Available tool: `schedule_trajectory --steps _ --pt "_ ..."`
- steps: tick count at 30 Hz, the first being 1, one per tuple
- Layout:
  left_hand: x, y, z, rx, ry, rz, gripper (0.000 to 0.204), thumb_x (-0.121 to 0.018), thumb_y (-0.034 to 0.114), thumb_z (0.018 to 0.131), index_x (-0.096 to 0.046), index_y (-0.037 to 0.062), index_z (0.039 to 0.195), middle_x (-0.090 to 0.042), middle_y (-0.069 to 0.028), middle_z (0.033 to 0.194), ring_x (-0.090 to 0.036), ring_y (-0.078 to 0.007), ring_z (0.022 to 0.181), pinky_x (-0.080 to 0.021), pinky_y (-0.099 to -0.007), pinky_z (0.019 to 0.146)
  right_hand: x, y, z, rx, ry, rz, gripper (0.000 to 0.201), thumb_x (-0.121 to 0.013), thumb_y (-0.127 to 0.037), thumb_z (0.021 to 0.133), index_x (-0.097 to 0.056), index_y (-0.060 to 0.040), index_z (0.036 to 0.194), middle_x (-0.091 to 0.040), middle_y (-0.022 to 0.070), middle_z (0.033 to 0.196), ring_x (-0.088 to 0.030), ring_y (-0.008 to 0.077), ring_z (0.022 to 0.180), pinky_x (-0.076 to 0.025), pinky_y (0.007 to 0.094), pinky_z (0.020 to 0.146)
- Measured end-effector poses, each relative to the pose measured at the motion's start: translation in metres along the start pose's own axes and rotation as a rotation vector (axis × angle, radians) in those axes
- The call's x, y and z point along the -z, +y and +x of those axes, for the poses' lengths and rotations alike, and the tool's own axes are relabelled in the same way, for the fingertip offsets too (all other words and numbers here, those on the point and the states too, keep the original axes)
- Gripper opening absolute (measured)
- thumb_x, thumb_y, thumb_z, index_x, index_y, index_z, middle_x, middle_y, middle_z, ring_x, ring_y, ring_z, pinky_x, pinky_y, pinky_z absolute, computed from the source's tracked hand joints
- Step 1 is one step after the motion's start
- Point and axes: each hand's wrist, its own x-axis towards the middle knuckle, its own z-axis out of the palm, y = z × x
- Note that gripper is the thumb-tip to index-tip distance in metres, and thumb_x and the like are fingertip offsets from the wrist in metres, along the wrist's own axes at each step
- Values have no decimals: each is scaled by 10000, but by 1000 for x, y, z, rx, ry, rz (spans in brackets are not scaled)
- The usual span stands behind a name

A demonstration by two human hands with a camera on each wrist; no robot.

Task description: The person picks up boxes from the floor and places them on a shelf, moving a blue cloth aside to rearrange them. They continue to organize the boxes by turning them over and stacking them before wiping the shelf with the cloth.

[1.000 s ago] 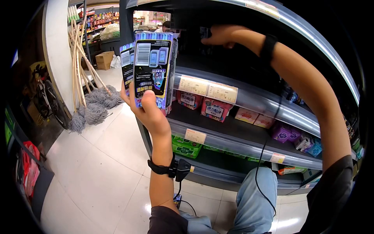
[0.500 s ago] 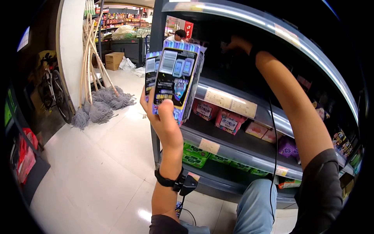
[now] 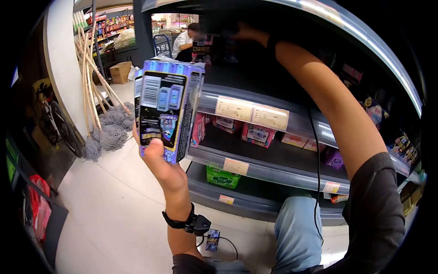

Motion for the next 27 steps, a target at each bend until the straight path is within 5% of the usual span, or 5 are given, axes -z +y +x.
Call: schedule_trajectory --steps 5,15,16,18,27 --pt "-13 3 -9 12 -14 54 444 -462 320 957 -536 30 1285 -630 -84 1196 -625 -185 1063 -502 -367 900 -71 81 75 -68 181 119 791 -728 -546 855 -504 19 1361 -639 221 1159 -644 286 993 -564 364 769" --pt "-36 -6 -23 17 -36 185 507 -477 315 972 -474 13 1380 -583 -105 1301 -587 -200 1168 -457 -373 1007 82 -126 -143 216 -858 606 659 -574 -581 898 -589 -2 1212 -630 164 1070 -638 229 943 -559 347 776" --pt "-38 -7 -25 9 -30 241 504 -481 300 971 -471 5 1379 -583 -107 1302 -582 -195 1176 -453 -372 1014 79 -131 -160 281 -888 769 979 -504 -787 859 -507 45 1373 -610 252 1270 -654 289 1069 -588 385 868" --pt "-42 -11 -27 -47 -99 249 527 -506 317 988 -449 -19 1391 -572 -122 1313 -573 -199 1190 -444 -374 1027 91 -159 -214 244 -841 967 670 -763 -503 832 -650 52 1190 -687 218 1112 -668 292 1081 -579 353 916" --pt "-54 -14 -5 -164 -33 225 474 -403 310 1092 -490 -43 1397 -459 -209 1436 -500 -286 1290 -405 -465 1089 93 -113 -194 142 -383 907 467 -825 -208 808 -648 79 1130 -673 234 1146 -703 236 991 -636 261 794"
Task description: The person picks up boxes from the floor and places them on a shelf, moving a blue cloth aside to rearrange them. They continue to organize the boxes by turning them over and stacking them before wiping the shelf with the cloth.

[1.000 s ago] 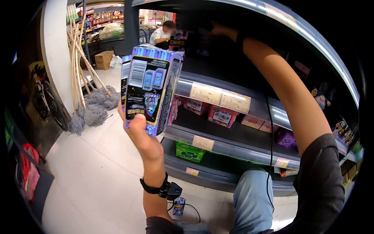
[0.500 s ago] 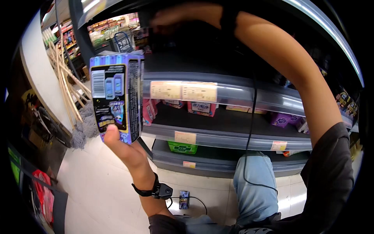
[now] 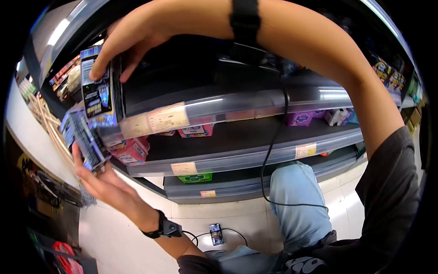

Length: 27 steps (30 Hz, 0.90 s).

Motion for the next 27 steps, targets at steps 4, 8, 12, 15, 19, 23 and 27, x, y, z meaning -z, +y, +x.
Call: schedule_trajectory --steps 4,8,12,15,19,23,27 --pt "20 -1 14 -67 24 -34 338 -475 97 1024 -460 -48 1329 -473 -260 1355 -532 -376 1242 -497 -493 1048 59 25 -1 196 -45 192 261 -694 -179 870 -671 -26 1080 -672 122 1016 -653 212 939 -592 319 748" --pt "19 11 13 -29 7 -52 458 -570 98 969 -411 10 1390 -410 -260 1404 -459 -360 1320 -429 -503 1130 92 47 56 -50 112 -51 249 -675 -179 857 -692 -64 1077 -689 108 1011 -634 201 950 -567 366 725" --pt "10 18 7 115 -58 -241 425 -528 72 984 -412 -8 1385 -387 -277 1443 -402 -390 1381 -374 -554 1166 115 85 94 -112 30 -181 287 -679 -211 848 -700 -63 1093 -699 128 1021 -636 227 974 -552 386 797" --pt "16 17 12 257 -120 -455 395 -493 50 1001 -417 -25 1382 -359 -278 1486 -366 -419 1405 -324 -595 1186 103 86 103 -101 113 -340 299 -682 -222 848 -698 -61 1100 -699 132 1029 -636 230 981 -551 387 803" --pt "21 26 10 357 -41 -538 419 -493 85 1030 -410 -30 1424 -388 -246 1504 -362 -403 1413 -265 -604 1208 98 94 116 -80 169 -445 316 -686 -238 849 -695 -59 1109 -698 137 1038 -638 234 989 -551 387 812" --pt "24 39 19 355 -44 -351 434 -504 133 1041 -422 13 1450 -435 -188 1493 -441 -324 1365 -334 -509 1173 105 100 119 -68 214 -496 334 -689 -253 849 -692 -57 1119 -697 142 1048 -639 237 998 -551 388 821" --pt "21 43 39 443 -213 -207 466 -517 193 1045 -417 49 1477 -503 -111 1456 -494 -227 1316 -373 -400 1123 108 109 115 -80 248 -520 351 -693 -269 850 -689 -55 1129 -696 147 1058 -640 241 1007 -551 389 830"
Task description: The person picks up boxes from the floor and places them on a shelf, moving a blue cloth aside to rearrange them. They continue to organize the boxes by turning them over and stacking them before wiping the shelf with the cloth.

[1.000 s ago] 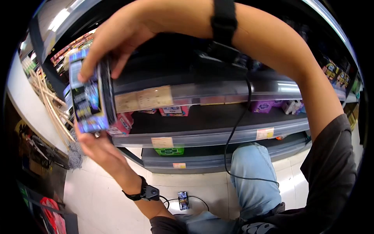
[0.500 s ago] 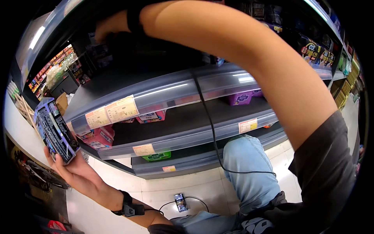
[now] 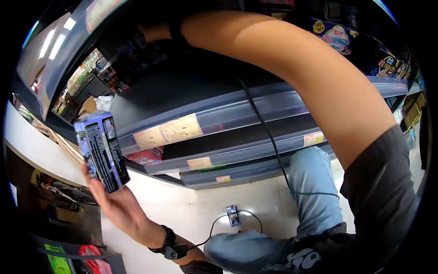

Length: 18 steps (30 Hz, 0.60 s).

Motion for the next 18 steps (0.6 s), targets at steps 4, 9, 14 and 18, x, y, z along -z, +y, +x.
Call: schedule_trajectory --steps 4,9,14,18 --pt "-12 11 19 49 -47 115 494 -553 243 1033 -420 46 1466 -497 -108 1455 -502 -231 1311 -377 -372 1114 -1 1 -3 -20 15 -15 369 -697 -284 850 -686 -53 1138 -695 152 1067 -641 245 1016 -550 390 839" --pt "-3 2 67 212 -129 231 570 -663 140 967 -370 27 1443 -541 -156 1341 -548 -247 1230 -444 -400 1066 -7 6 -12 -52 47 -38 392 -701 -303 851 -682 -50 1150 -694 159 1079 -643 250 1027 -550 391 850" --pt "-26 -14 112 361 -212 384 669 -711 45 900 -295 -9 1421 -572 -183 1219 -621 -272 1100 -530 -499 977 -1 7 -27 -72 83 -48 416 -706 -322 852 -678 -47 1162 -692 165 1092 -644 254 1038 -550 392 861" --pt "-39 -30 145 405 -310 521 578 -685 14 898 -391 -1 1395 -580 -162 1224 -645 -246 1045 -569 -440 903 11 7 -65 -100 101 -77 435 -709 -338 852 -675 -45 1172 -691 170 1101 -646 258 1047 -549 393 870"
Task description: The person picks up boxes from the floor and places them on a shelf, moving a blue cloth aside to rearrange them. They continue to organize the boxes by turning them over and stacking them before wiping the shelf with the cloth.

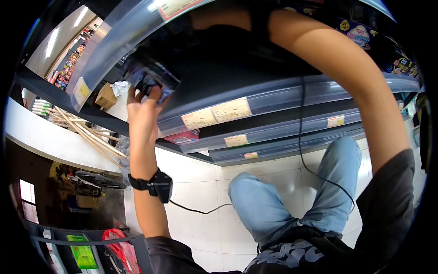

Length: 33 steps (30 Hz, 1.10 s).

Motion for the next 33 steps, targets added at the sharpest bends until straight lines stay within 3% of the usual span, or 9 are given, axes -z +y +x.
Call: schedule_trajectory --steps 4,7,8,14,24,29,31,32,33 --pt "-18 -9 30 -73 -25 208 532 -680 -3 884 -465 11 1370 -588 -149 1224 -649 -241 1035 -544 -364 882 4 12 -19 -53 11 -24 454 -713 -353 853 -672 -43 1181 -690 175 1111 -647 262 1056 -549 394 879" --pt "-17 -51 68 -365 -73 291 601 -705 -2 836 -457 11 1383 -595 -163 1212 -645 -257 1032 -513 -331 889 -8 17 -4 -62 50 -30 468 -716 -365 853 -670 -41 1188 -690 179 1118 -648 265 1062 -549 395 885" --pt "-12 -66 80 -525 25 561 665 -732 12 783 -453 4 1386 -574 -184 1192 -634 -298 1033 -499 -357 929 -13 19 2 -63 55 -33 473 -717 -369 853 -669 -40 1191 -689 180 1121 -648 266 1065 -549 395 887" --pt "-17 -62 62 -531 119 586 659 -740 40 748 -471 22 1350 -492 -205 1189 -598 -360 1044 -499 -411 924 -26 21 20 -71 76 -87 502 -722 -392 854 -665 -37 1205 -688 188 1135 -650 271 1078 -548 396 901" --pt "-14 -65 75 -438 112 585 563 -775 148 708 -544 -18 1194 -503 -233 1156 -568 -401 1037 -459 -442 951 -6 -32 -34 -105 32 -391 551 -731 -430 856 -657 -32 1229 -686 201 1159 -653 281 1100 -548 398 923" --pt "-18 -61 68 -300 114 389 519 -721 118 752 -534 -36 1211 -635 -208 1121 -619 -320 1066 -464 -390 952 -2 -54 -48 -107 12 -524 576 -736 -449 856 -654 -29 1241 -684 207 1171 -654 285 1111 -547 399 934" --pt "-24 -59 65 -327 113 294 482 -681 71 802 -533 -7 1254 -655 -137 1138 -624 -247 1028 -475 -336 911 -12 -39 -36 -49 82 -475 586 -738 -457 856 -652 -28 1246 -684 210 1176 -655 287 1116 -547 400 938" --pt "-26 -57 63 -340 115 247 468 -662 48 828 -533 8 1276 -666 -101 1146 -627 -211 1009 -480 -309 890 -32 -1 -16 92 228 -343 665 -666 -555 877 -621 -61 1319 -683 194 1200 -615 319 1174 -473 420 999" --pt "-28 -55 60 -323 129 263 475 -661 72 837 -527 10 1289 -661 -96 1159 -619 -210 1025 -472 -310 904 -32 10 -14 144 183 -193 657 -692 -544 861 -636 -68 1310 -678 186 1222 -608 309 1183 -473 410 996"
